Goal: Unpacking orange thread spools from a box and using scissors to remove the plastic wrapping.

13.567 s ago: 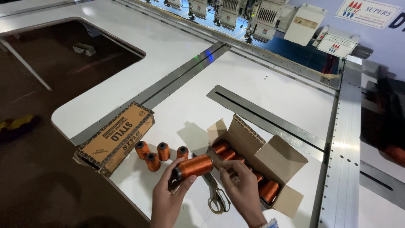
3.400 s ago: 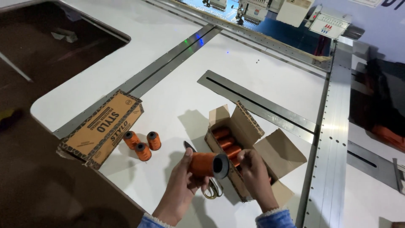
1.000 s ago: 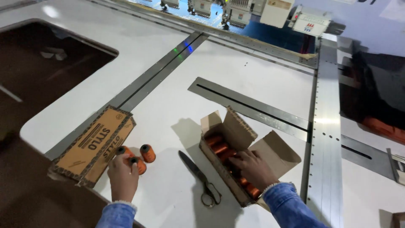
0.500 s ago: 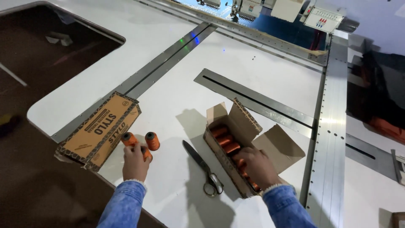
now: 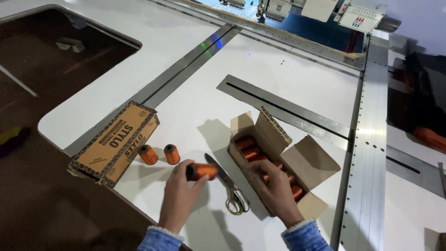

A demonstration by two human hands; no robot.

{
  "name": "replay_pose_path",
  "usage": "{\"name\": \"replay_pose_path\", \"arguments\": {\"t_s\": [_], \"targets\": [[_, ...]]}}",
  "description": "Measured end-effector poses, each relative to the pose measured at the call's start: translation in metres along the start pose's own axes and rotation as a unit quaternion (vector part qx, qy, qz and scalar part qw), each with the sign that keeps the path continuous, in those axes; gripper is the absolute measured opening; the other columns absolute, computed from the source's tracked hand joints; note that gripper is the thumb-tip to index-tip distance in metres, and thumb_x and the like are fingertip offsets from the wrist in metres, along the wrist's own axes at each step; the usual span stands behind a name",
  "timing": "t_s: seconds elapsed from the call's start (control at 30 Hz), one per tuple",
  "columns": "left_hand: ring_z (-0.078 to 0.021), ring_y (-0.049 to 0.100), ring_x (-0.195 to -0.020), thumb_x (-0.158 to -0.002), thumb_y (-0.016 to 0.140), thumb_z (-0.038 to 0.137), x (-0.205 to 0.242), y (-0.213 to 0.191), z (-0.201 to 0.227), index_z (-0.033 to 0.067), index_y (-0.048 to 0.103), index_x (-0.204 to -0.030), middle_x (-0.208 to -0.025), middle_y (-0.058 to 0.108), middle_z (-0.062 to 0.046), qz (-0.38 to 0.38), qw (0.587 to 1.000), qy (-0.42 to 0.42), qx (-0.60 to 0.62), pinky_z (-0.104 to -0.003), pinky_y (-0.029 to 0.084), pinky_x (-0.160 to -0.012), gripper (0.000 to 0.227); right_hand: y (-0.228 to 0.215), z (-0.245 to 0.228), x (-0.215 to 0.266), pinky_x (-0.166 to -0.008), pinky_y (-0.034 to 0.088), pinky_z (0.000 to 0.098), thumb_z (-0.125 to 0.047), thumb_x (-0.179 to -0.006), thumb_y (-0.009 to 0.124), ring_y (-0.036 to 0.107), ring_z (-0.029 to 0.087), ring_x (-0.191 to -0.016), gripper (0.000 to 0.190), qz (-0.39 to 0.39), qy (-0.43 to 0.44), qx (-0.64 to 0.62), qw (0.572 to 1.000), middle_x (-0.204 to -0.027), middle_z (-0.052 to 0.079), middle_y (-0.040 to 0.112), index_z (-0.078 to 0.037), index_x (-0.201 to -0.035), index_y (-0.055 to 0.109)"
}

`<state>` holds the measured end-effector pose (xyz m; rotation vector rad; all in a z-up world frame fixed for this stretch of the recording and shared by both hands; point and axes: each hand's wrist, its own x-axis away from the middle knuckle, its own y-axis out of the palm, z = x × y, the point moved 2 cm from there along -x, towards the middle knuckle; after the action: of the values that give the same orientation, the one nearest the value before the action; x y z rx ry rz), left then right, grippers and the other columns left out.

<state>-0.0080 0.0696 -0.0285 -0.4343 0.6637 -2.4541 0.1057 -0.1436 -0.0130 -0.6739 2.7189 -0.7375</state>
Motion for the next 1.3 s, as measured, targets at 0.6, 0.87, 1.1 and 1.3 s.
{"name": "replay_pose_path", "arguments": {"t_s": [0.6,0.87,1.1,1.3], "targets": [[-0.0150,0.071,-0.108,-0.081,0.074,0.034,0.049,-0.006,0.056,0.0198,0.066,-0.136,-0.120,0.075,-0.007,-0.052,0.949,-0.033,0.310,-0.025,0.055,-0.095,0.057,-0.001,-0.027,0.023,-0.097,0.056,0.0334,-0.018,-0.093,0.067,0.071,0.021,-0.111,0.029,-0.057,0.020,-0.253,0.965,-0.118,0.010,0.076,-0.002,-0.115,0.078],[-0.0183,0.065,-0.126,-0.089,0.071,0.013,0.051,0.007,0.046,0.0167,0.059,-0.129,-0.148,0.062,-0.007,-0.084,0.912,0.123,0.383,-0.028,0.052,-0.101,0.042,0.000,-0.028,0.031,-0.101,0.054,0.0344,-0.011,-0.093,0.067,0.067,0.020,-0.114,0.027,-0.022,0.030,-0.326,0.945,-0.119,0.011,0.076,0.002,-0.115,0.078],[-0.0118,0.069,-0.116,-0.081,0.073,0.038,0.053,0.004,0.057,0.0187,0.063,-0.133,-0.130,0.072,0.001,-0.112,0.941,-0.058,0.312,-0.029,0.058,-0.096,0.057,-0.001,-0.015,0.031,-0.091,0.057,0.0345,-0.011,-0.091,0.070,0.072,0.022,-0.106,0.024,-0.008,-0.028,-0.247,0.969,-0.113,0.011,0.077,-0.002,-0.111,0.080],[-0.0158,0.065,-0.090,-0.081,0.078,0.033,0.055,-0.001,0.063,0.0188,0.069,-0.126,-0.113,0.071,-0.004,-0.108,0.947,-0.042,0.301,-0.026,0.056,-0.083,0.049,-0.011,-0.041,0.033,-0.086,0.061,0.0281,-0.013,-0.087,0.075,0.076,0.014,-0.096,0.026,0.049,0.021,-0.157,0.986,-0.105,0.005,0.084,-0.005,-0.111,0.080]]}}
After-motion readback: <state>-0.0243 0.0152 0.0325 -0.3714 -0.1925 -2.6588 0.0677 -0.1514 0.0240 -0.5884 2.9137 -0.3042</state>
